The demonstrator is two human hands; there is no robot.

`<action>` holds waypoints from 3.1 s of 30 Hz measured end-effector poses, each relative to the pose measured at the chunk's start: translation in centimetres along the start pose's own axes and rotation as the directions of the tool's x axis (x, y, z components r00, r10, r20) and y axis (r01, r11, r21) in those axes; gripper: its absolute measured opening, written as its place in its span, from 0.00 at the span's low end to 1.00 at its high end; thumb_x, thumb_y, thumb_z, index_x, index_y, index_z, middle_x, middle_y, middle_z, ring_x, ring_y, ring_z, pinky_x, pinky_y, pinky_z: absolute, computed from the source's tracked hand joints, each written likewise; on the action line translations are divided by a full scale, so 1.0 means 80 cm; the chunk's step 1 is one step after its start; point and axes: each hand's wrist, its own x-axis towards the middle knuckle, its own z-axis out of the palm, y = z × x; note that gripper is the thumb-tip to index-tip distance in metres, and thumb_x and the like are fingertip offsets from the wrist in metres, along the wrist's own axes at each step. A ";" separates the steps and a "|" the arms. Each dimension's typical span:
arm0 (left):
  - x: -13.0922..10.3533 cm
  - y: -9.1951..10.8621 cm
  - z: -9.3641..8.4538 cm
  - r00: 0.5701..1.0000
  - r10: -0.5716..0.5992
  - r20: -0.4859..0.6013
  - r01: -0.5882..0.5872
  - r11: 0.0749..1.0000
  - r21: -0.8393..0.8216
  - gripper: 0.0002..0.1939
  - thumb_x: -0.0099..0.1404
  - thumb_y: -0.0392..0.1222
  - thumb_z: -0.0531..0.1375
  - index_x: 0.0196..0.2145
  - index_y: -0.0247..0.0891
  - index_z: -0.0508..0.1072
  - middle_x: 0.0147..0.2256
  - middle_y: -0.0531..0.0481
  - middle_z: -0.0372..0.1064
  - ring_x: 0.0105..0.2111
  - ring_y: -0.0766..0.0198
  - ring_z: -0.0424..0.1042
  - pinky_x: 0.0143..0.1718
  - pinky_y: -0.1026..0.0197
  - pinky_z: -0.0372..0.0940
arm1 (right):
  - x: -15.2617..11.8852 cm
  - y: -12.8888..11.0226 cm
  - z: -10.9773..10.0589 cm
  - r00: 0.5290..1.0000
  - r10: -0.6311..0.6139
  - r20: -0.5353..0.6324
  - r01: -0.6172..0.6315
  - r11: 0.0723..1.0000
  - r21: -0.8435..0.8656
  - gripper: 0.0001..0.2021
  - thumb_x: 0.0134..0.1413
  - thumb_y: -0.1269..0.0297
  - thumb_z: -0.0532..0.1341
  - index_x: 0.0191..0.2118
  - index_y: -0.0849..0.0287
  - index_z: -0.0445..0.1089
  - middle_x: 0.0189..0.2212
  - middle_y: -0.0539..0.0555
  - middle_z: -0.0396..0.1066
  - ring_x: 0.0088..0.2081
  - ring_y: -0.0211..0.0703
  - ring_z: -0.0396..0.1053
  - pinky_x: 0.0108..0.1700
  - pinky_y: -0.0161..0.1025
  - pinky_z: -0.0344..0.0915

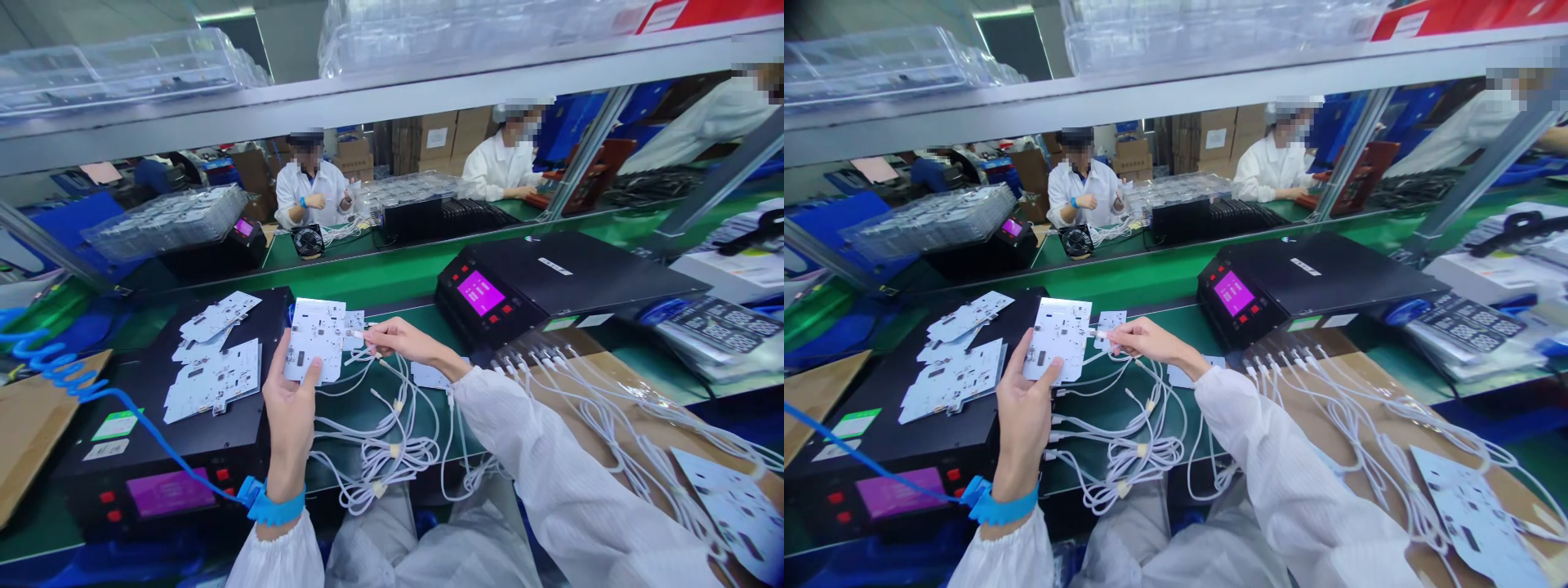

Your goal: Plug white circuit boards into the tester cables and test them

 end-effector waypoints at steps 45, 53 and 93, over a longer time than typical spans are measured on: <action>0.004 -0.028 -0.007 0.993 0.122 0.003 -0.112 0.900 0.422 0.19 0.73 0.54 0.59 0.54 0.39 0.68 0.52 0.37 0.75 0.53 0.49 0.75 0.57 0.47 0.70 | -0.013 0.010 0.032 0.713 -0.599 -0.365 0.185 0.663 -0.725 0.14 0.73 0.63 0.55 0.55 0.57 0.74 0.40 0.55 0.79 0.32 0.39 0.73 0.40 0.40 0.73; -0.017 -0.030 0.012 0.981 0.188 0.054 -0.190 0.850 0.492 0.20 0.76 0.53 0.55 0.59 0.40 0.68 0.54 0.38 0.73 0.55 0.50 0.74 0.58 0.51 0.67 | -0.009 -0.007 0.103 0.798 -0.485 -0.357 0.224 0.789 -0.572 0.06 0.68 0.62 0.62 0.43 0.56 0.76 0.38 0.53 0.77 0.34 0.39 0.72 0.37 0.37 0.69; -0.025 -0.040 0.022 0.961 0.235 0.146 -0.277 0.838 0.470 0.24 0.76 0.49 0.54 0.64 0.38 0.69 0.62 0.35 0.70 0.63 0.48 0.71 0.65 0.50 0.66 | -0.003 -0.004 0.123 0.746 -0.569 -0.346 0.135 0.638 -0.758 0.11 0.72 0.66 0.56 0.42 0.56 0.77 0.38 0.54 0.73 0.33 0.38 0.70 0.33 0.36 0.66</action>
